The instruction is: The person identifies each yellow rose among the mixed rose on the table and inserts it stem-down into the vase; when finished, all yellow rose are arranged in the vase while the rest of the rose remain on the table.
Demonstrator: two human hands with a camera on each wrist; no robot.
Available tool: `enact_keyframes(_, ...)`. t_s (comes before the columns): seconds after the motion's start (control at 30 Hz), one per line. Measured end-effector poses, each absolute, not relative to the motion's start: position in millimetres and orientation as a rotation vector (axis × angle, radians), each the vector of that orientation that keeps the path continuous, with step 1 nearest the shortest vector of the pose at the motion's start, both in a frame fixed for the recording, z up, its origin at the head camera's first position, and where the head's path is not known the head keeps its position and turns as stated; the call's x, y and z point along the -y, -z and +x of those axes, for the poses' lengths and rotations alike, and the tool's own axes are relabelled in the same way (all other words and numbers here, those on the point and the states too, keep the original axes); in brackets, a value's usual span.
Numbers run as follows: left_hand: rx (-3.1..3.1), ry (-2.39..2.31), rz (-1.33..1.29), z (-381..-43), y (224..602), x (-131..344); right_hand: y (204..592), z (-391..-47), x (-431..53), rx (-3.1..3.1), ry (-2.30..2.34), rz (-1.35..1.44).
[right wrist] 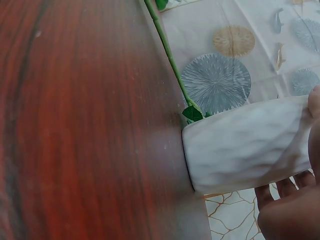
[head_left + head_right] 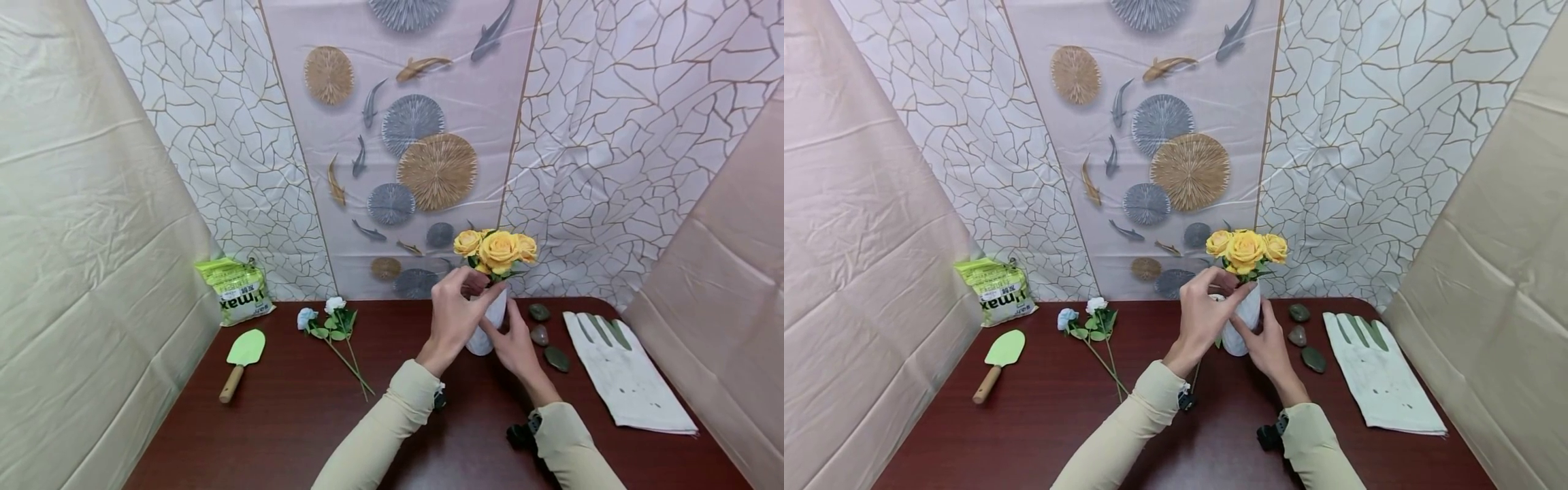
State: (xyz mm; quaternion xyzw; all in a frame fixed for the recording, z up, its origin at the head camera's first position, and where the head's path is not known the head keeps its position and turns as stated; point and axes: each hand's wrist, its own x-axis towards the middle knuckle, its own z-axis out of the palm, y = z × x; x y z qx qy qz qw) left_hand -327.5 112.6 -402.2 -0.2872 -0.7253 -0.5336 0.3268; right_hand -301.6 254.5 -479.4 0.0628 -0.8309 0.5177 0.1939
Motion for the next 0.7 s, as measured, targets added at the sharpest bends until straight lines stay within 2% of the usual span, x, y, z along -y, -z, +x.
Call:
enact_keyframes(0.33, 1.772, 1.422, -0.884, -319.9, 365.6, -109.1, 479.1, -302.5, -254.6, 2.355, -1.479, 0.188)
enact_keyframes(0.47, 1.822, 1.327, -0.944, -318.0, 364.9, -111.4, 480.6, -302.8, -255.3, 2.359, -1.441, 0.19)
enact_keyframes(0.7, 1.833, 1.278, -0.902, -320.1, 365.6, -119.9, 481.6, -302.2, -255.3, 2.364, -1.405, 0.193)
